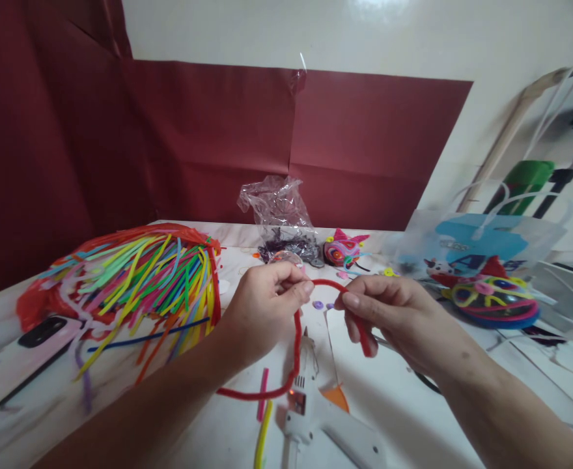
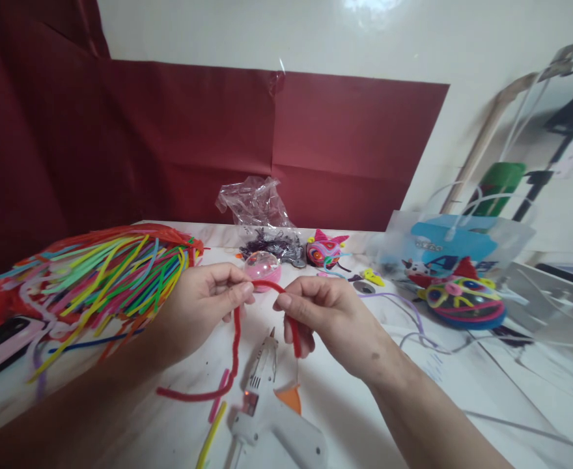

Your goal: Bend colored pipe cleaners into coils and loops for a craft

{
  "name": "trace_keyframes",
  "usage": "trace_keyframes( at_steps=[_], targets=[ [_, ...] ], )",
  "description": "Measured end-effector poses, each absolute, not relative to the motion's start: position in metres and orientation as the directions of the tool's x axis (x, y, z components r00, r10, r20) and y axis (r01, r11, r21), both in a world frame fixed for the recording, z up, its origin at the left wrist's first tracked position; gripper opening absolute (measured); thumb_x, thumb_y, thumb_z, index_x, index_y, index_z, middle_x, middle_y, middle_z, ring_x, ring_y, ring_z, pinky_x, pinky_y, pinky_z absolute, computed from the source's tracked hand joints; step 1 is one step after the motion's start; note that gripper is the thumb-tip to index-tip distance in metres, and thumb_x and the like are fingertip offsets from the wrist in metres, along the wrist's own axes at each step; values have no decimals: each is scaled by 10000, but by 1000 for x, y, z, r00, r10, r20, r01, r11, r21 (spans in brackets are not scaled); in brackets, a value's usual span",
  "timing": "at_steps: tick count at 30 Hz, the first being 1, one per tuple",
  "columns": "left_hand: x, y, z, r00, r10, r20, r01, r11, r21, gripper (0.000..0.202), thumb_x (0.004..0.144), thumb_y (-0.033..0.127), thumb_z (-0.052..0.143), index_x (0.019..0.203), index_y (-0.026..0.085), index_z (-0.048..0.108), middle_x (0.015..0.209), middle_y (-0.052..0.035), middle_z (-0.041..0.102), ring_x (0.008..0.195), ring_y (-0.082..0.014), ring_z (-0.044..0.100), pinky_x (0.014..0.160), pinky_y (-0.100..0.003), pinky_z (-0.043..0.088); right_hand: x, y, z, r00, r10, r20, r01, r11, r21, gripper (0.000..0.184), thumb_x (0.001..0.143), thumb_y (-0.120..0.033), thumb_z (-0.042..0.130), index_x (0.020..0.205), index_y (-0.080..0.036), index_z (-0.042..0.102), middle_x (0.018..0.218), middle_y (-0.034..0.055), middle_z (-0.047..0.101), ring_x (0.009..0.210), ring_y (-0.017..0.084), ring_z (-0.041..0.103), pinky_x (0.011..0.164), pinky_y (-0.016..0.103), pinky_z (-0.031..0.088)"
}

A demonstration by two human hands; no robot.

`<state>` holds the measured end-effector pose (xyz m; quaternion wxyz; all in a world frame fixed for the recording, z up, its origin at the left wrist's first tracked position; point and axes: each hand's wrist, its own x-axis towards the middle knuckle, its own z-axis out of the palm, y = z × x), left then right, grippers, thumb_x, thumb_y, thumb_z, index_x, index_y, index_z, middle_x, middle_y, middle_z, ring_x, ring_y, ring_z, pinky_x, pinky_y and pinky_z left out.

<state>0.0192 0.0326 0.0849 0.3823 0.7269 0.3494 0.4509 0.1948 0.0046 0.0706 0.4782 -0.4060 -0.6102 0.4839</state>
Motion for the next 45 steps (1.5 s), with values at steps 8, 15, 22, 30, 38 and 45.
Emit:
trace_keyframes(
  at_steps=[8, 15, 22, 30, 38, 45],
  targets=[
    [14, 33, 88, 492, 858, 150, 146, -251, 957, 119, 710, 240, 575, 637, 152, 542, 398, 71, 432, 350, -44, 351, 353, -162, 265, 198, 9, 70, -176, 961, 215, 20, 222, -975, 239, 718, -335, 670, 613, -133, 597, 506, -2, 595, 361, 71, 498, 360, 180, 386],
    [17, 32, 87, 677, 735, -32, 243, -182, 953, 32, 657, 150, 573, 677, 125, 575, 497, 44, 492, 434, -59, 448, 403, -167, 344, 199, 10, 70, -161, 957, 240, -68, 232, -970, 199, 725, -293, 668, 614, -140, 608, 566, 0, 602, 381, 69, 520, 379, 179, 412],
    [20, 34, 81, 661, 750, 27, 88, -114, 990, 98, 643, 132, 553, 741, 126, 559, 522, 39, 493, 424, -62, 462, 402, -179, 347, 198, 10, 72, -95, 954, 284, -105, 274, -956, 183, 695, -288, 692, 611, -144, 616, 531, -8, 583, 379, 77, 509, 365, 188, 420],
    [13, 38, 82, 717, 697, -10, -36, 51, 998, 145, 668, 184, 543, 781, 119, 607, 558, 6, 544, 398, -48, 451, 389, -176, 296, 198, 11, 71, -32, 953, 300, -32, 299, -954, 214, 672, -318, 707, 598, -143, 608, 514, -11, 578, 371, 78, 507, 368, 192, 411],
    [20, 41, 77, 473, 865, 168, -119, -127, 985, 158, 711, 275, 594, 684, 120, 605, 468, 49, 455, 387, -38, 384, 367, -168, 279, 191, 8, 70, -81, 956, 283, 55, 287, -956, 224, 688, -357, 686, 639, -155, 601, 466, -21, 565, 362, 84, 497, 373, 200, 409],
    [23, 41, 73, 364, 903, 227, -105, -202, 974, 179, 712, 282, 582, 611, 138, 548, 474, 38, 480, 384, -49, 408, 387, -182, 325, 182, 0, 68, -153, 959, 237, 175, 263, -949, 286, 717, -396, 635, 591, -153, 556, 478, -13, 553, 382, 79, 491, 388, 197, 405]
  ],
)
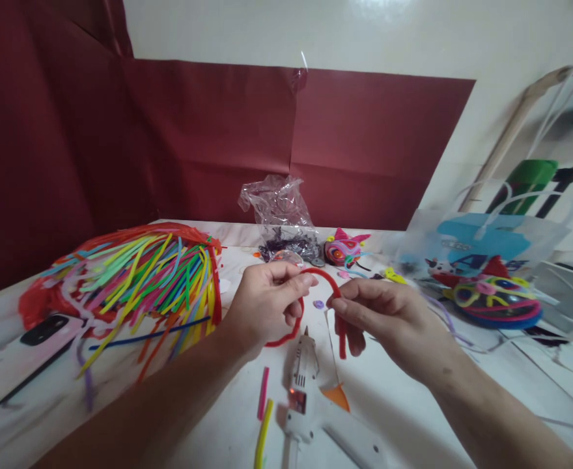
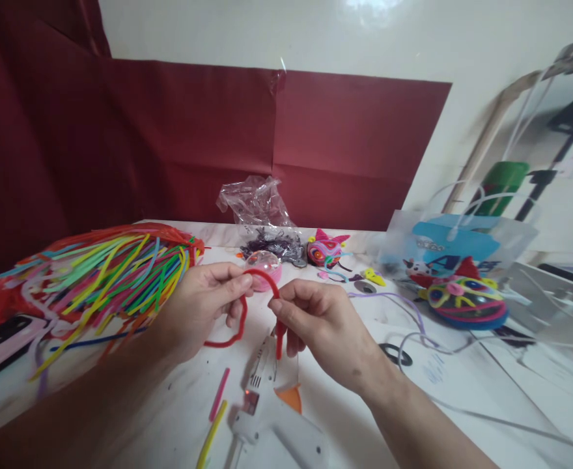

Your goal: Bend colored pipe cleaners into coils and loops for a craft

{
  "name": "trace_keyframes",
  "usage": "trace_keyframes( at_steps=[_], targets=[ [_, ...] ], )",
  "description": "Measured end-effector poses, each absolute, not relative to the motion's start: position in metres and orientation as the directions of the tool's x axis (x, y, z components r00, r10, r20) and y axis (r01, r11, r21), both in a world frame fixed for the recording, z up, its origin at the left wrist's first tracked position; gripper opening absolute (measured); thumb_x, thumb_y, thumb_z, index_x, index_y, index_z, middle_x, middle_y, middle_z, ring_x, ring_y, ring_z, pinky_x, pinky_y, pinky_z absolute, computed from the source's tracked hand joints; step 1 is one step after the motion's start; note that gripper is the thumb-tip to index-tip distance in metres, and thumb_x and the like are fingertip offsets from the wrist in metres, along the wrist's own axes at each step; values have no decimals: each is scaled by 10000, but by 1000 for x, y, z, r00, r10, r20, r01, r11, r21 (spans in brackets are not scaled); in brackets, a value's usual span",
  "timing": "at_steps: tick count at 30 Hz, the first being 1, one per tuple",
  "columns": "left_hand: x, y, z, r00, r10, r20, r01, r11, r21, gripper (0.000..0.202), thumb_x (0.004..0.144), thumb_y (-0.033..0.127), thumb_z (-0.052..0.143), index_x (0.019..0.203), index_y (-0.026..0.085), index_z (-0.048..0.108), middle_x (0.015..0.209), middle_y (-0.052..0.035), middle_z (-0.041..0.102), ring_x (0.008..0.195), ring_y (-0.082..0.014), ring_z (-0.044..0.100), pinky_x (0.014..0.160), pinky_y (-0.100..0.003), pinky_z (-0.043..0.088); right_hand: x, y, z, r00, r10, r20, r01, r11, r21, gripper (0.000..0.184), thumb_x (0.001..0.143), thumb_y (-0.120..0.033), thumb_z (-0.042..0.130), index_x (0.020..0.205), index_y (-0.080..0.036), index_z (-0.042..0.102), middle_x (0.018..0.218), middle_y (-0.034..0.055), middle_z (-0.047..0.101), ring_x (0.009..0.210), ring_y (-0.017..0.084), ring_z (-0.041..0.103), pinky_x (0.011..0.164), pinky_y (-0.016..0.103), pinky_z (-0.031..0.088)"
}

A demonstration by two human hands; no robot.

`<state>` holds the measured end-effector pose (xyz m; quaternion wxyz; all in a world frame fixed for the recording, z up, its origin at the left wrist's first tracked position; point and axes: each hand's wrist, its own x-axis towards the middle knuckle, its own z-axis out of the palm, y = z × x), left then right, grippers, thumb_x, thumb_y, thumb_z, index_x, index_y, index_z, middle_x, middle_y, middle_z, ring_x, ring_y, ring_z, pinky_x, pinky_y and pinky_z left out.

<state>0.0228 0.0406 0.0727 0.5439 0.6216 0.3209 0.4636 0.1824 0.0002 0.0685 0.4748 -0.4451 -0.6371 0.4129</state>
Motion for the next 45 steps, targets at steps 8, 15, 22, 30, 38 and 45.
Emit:
trace_keyframes(
  at_steps=[8, 15, 22, 30, 38, 45],
  targets=[
    [23, 38, 73, 401, 889, 222, 29, -254, 967, 221, 747, 302, 532, 592, 145, 541, 458, 49, 441, 336, -37, 344, 323, -173, 265, 180, 0, 69, -236, 955, 178, 268, 241, -933, 265, 772, -362, 584, 619, -150, 544, 542, -19, 536, 456, 73, 497, 443, 187, 412],
    [21, 37, 75, 440, 854, 276, 129, -364, 922, 252, 763, 287, 519, 556, 144, 522, 415, 71, 383, 341, -28, 321, 351, -174, 240, 186, 3, 68, -145, 952, 269, 128, 288, -949, 291, 750, -391, 613, 601, -145, 569, 514, -18, 526, 438, 66, 465, 426, 181, 381],
    [24, 36, 73, 441, 854, 274, 104, -352, 930, 168, 755, 267, 527, 659, 136, 573, 456, 71, 424, 349, -29, 345, 346, -168, 243, 184, 7, 63, -96, 970, 225, -34, 222, -974, 211, 716, -345, 656, 666, -158, 573, 511, -17, 559, 392, 76, 466, 374, 187, 374],
    [24, 35, 72, 441, 843, 309, 90, -384, 919, 154, 755, 236, 526, 665, 132, 594, 489, 64, 447, 373, -24, 354, 359, -161, 256, 185, 8, 62, -65, 971, 231, 2, 232, -973, 179, 664, -289, 698, 603, -151, 601, 463, -43, 505, 392, 55, 447, 394, 172, 357],
    [24, 34, 69, 487, 826, 286, 144, -399, 906, 174, 758, 235, 520, 636, 133, 592, 484, 66, 404, 418, -33, 339, 387, -160, 252, 188, 9, 62, -114, 969, 218, 106, 230, -967, 183, 710, -307, 654, 648, -151, 582, 455, -48, 511, 375, 49, 463, 377, 154, 331],
    [23, 34, 67, 493, 816, 303, 192, -441, 877, 241, 785, 272, 491, 590, 141, 544, 429, 71, 392, 379, -31, 323, 373, -159, 246, 182, 5, 68, -120, 963, 242, 178, 261, -949, 192, 692, -280, 640, 591, -138, 562, 475, -48, 492, 395, 46, 452, 396, 160, 384]
  ],
)
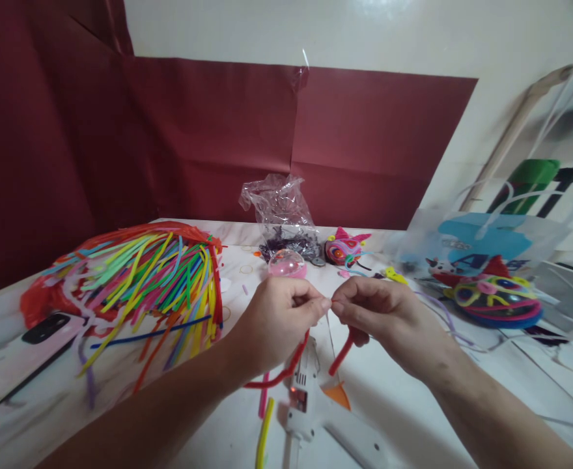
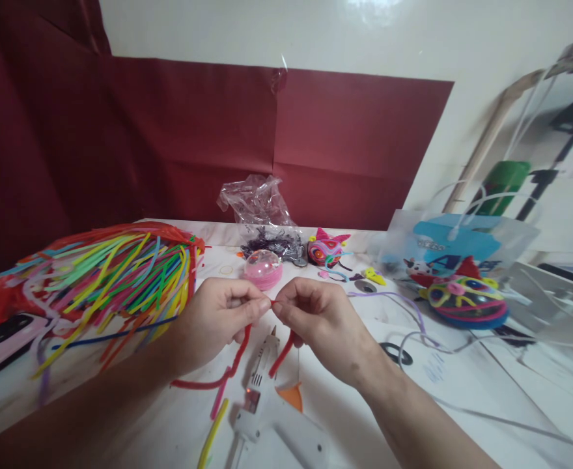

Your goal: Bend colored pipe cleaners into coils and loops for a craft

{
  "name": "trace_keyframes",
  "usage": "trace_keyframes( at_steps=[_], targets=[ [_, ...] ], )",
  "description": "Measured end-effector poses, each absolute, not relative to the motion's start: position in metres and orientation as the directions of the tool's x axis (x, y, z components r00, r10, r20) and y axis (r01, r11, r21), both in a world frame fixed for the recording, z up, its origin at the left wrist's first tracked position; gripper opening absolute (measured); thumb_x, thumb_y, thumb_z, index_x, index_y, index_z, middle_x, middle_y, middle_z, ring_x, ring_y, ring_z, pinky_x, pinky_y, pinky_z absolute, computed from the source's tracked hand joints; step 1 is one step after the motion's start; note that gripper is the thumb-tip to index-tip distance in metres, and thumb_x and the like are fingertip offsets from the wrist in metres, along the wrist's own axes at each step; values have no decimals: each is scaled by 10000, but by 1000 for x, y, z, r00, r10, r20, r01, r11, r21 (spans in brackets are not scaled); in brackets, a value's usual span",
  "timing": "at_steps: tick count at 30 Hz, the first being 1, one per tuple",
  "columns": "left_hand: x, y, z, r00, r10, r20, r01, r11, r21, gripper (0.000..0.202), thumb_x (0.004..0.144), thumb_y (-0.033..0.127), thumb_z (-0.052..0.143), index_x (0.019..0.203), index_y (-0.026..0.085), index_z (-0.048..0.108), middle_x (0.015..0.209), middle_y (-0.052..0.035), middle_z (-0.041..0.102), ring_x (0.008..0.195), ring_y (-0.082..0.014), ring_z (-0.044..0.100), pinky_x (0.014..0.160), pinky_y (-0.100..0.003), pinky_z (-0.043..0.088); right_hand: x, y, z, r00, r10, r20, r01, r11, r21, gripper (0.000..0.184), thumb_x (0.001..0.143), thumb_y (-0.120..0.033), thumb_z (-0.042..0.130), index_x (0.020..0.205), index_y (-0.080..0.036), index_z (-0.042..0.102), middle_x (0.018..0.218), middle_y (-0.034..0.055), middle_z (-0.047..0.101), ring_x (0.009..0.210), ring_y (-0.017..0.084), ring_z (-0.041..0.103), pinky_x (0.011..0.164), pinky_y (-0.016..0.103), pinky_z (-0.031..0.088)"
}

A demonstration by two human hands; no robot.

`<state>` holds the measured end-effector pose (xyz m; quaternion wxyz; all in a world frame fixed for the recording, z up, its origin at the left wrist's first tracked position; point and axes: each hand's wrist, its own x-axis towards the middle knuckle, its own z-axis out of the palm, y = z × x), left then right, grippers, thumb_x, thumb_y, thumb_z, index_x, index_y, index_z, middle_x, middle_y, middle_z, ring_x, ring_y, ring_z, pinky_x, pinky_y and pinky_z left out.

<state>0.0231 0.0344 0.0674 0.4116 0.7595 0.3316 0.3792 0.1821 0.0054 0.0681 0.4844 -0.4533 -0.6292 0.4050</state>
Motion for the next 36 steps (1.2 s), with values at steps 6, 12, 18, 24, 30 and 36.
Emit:
trace_keyframes(
  at_steps=[6, 12, 18, 24, 30, 36],
  targets=[
    [22, 35, 72, 516, 825, 232, 128, -342, 931, 153, 756, 243, 515, 641, 151, 554, 449, 62, 462, 385, -49, 394, 383, -171, 290, 182, 6, 69, -110, 956, 272, 174, 288, -942, 188, 686, -280, 637, 589, -131, 577, 462, -48, 485, 405, 41, 418, 391, 152, 361],
    [23, 37, 74, 510, 841, 182, 100, -268, 958, 107, 685, 196, 584, 600, 134, 573, 423, 91, 378, 377, -25, 288, 400, -189, 238, 180, 6, 69, -90, 959, 268, 178, 280, -943, 189, 673, -297, 654, 614, -134, 579, 493, -38, 501, 413, 46, 414, 390, 163, 359],
    [23, 37, 75, 490, 853, 180, 72, -245, 967, 100, 691, 206, 584, 616, 141, 568, 376, 103, 350, 338, -25, 262, 370, -196, 198, 179, 4, 68, -37, 956, 291, 153, 293, -944, 157, 661, -281, 647, 622, -150, 570, 500, -38, 498, 399, 57, 420, 381, 181, 359],
    [25, 36, 74, 448, 874, 189, 63, -242, 968, 92, 673, 202, 600, 609, 139, 577, 407, 91, 381, 352, -24, 275, 364, -191, 200, 178, 1, 68, 5, 954, 300, 246, 290, -925, 174, 658, -298, 625, 575, -151, 584, 480, -22, 473, 431, 78, 383, 396, 207, 325],
    [27, 35, 68, 438, 880, 183, 35, -220, 975, 98, 667, 207, 599, 606, 146, 554, 399, 89, 397, 350, -31, 322, 367, -180, 242, 175, -2, 68, 29, 952, 306, 322, 280, -904, 207, 672, -310, 612, 543, -152, 576, 457, -23, 457, 430, 78, 362, 391, 204, 301],
    [28, 34, 69, 415, 892, 176, 51, -216, 975, 94, 674, 209, 584, 611, 148, 550, 383, 87, 400, 347, -40, 332, 365, -181, 253, 174, -2, 67, 0, 963, 269, 334, 253, -908, 222, 680, -305, 607, 527, -153, 556, 446, -29, 461, 406, 72, 373, 385, 203, 293]
  ],
)
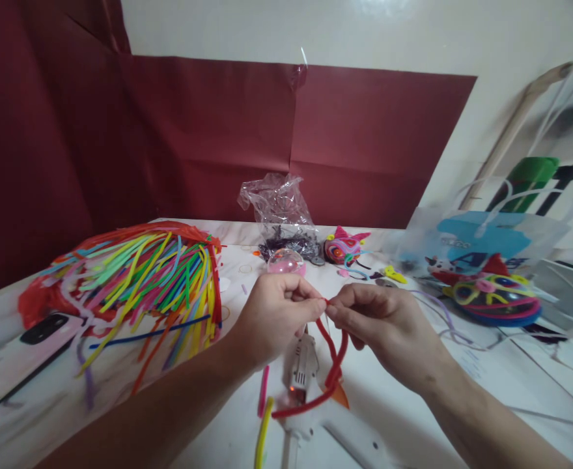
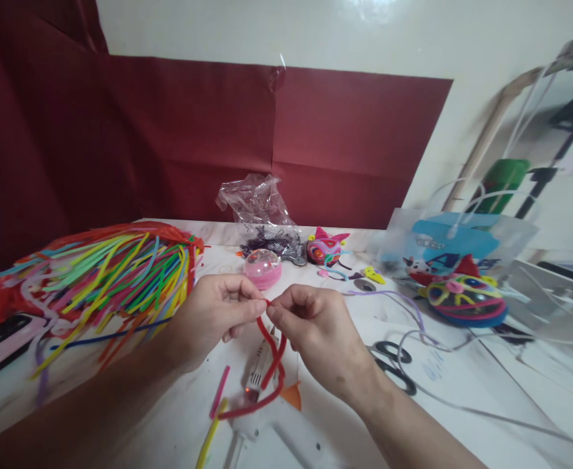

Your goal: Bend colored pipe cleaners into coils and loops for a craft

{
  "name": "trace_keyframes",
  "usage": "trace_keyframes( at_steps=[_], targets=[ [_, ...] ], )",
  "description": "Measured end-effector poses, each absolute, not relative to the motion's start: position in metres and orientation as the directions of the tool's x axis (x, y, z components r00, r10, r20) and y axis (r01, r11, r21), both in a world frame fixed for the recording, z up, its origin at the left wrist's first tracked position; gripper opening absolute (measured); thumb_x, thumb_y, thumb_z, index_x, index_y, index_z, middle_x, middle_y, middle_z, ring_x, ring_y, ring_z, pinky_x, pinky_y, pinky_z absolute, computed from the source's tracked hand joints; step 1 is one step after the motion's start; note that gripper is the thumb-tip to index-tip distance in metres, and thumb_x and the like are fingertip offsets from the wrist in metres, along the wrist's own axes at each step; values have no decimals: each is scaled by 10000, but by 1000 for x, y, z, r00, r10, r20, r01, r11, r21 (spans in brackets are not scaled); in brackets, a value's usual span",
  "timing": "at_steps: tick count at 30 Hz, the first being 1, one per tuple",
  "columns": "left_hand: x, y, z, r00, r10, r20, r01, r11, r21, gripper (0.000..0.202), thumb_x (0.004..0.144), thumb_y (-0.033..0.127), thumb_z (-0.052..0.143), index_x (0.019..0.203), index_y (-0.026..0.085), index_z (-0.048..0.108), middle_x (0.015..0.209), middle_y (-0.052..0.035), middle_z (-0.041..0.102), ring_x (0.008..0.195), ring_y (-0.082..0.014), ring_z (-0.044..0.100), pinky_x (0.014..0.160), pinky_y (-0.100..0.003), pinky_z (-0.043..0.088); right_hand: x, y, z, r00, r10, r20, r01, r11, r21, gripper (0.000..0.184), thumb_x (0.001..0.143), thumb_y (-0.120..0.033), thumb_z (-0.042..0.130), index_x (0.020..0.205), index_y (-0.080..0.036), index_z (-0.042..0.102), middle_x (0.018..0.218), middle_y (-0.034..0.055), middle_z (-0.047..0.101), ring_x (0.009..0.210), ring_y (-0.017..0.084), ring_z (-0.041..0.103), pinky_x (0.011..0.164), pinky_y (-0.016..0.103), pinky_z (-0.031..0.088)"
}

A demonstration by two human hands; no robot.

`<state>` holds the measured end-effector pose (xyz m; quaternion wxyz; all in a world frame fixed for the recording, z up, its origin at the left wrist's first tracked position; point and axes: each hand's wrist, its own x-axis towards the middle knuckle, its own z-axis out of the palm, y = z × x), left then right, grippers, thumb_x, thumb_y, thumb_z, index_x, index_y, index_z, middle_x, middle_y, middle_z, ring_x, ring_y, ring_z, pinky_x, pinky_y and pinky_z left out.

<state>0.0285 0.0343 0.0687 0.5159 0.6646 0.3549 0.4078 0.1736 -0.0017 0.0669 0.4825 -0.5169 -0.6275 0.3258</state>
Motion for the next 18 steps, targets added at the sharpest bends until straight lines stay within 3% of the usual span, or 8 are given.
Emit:
trace_keyframes(
  at_steps=[11, 18],
  targets=[
    [26, 38, 71, 356, 889, 289, 64, -331, 941, 72, 676, 173, 566, 610, 147, 575, 421, 76, 432, 370, -39, 342, 392, -194, 270, 176, 3, 62, -122, 977, 176, 81, 187, -979, 205, 681, -326, 659, 723, -146, 572, 497, -42, 514, 367, 47, 398, 355, 176, 310],
    [25, 37, 76, 301, 907, 294, 24, -316, 948, 47, 660, 133, 557, 615, 146, 561, 402, 82, 430, 357, -40, 352, 387, -191, 288, 177, 6, 59, -148, 972, 183, 39, 191, -981, 151, 694, -226, 632, 797, -158, 544, 508, -56, 502, 398, 51, 393, 384, 174, 331]
  ],
)
